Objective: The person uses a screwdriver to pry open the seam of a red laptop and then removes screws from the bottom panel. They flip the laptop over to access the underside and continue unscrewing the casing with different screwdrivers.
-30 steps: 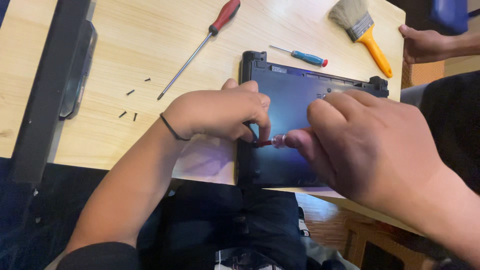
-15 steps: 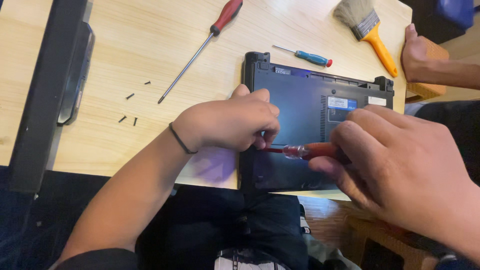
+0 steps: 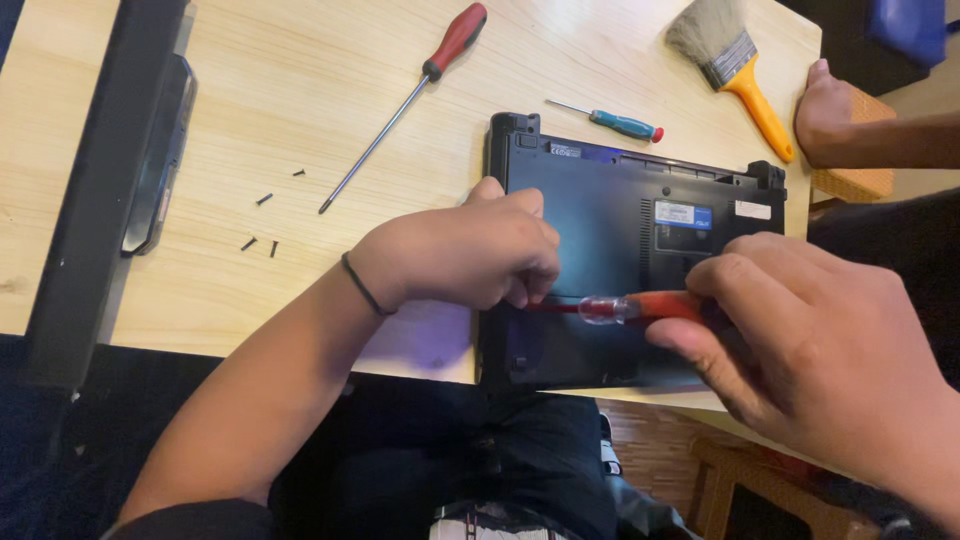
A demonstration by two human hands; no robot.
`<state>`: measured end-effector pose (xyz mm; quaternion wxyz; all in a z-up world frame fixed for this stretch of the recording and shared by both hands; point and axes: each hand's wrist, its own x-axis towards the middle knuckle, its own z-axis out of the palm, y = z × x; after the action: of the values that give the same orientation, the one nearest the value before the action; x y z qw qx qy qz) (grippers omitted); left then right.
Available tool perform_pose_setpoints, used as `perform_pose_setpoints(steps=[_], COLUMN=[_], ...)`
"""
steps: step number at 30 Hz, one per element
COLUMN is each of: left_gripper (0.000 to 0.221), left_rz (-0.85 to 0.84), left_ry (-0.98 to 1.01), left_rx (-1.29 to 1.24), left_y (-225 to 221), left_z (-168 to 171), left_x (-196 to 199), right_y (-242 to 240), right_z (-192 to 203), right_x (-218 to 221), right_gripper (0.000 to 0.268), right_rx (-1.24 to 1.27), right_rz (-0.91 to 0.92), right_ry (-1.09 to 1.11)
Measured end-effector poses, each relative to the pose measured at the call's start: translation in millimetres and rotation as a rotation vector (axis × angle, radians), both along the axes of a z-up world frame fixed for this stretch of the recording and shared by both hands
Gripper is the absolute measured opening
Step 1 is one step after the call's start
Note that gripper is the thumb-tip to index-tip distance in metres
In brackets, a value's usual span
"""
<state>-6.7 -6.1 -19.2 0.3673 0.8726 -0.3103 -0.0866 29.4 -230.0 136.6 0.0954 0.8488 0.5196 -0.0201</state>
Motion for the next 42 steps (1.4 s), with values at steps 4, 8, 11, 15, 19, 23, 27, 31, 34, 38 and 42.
perform_pose_setpoints(steps=[4,8,11,15,19,23,27,31,34,38,42], left_gripper=[0.015,0.013,0.013,0.013,0.014,0.008,0.011,0.017,0.017,0.019,0.020], left_rz=[-0.034,-0.042,-0.052,0.011,0.142,0.597,0.872,1.080,1.135,1.170,1.189], left_ry=[0.050,0.057,0.041,0.155,0.067,-0.136,-0.237,-0.224,-0.211,-0.170,-0.105], left_rx=[-0.001,-0.011,-0.029,-0.086,-0.299,-0.252,0.018,0.217,0.261,0.266,0.272], left_y=[2.9,4.5,6.4,18.1,38.6,57.0,79.0,93.0,98.9,100.5,101.5], left_z=[0.4,3.2,1.5,10.7,21.4,23.6,-0.5,-17.2,-22.0,-25.9,-26.9], left_x=[1.0,2.5,2.9,4.1,5.3,5.1,11.9,12.7,13.4,12.7,13.0], right_y=[7.3,8.4,5.4,4.5,-8.5,-13.1,14.3,8.3,13.7,22.5,25.0], right_z=[5.3,9.3,9.4,17.5,27.9,24.8,35.2,15.8,11.1,18.4,25.9], right_x=[-8.3,-8.4,-10.0,-16.0,-39.4,-67.0,-50.4,-33.6,-27.2,-27.1,-21.4], right_gripper=[0.031,0.031,0.029,0.029,0.024,0.016,0.004,0.005,0.011,0.012,0.011], right_rx=[0.025,-0.013,0.028,0.135,0.243,0.318,0.241,0.084,0.090,0.096,0.055], right_rz=[0.146,0.116,0.017,0.029,-0.008,-0.179,0.114,0.143,0.173,0.171,0.175], right_ry=[-0.001,-0.012,0.012,0.126,0.088,0.041,0.075,-0.036,-0.051,0.035,0.051])
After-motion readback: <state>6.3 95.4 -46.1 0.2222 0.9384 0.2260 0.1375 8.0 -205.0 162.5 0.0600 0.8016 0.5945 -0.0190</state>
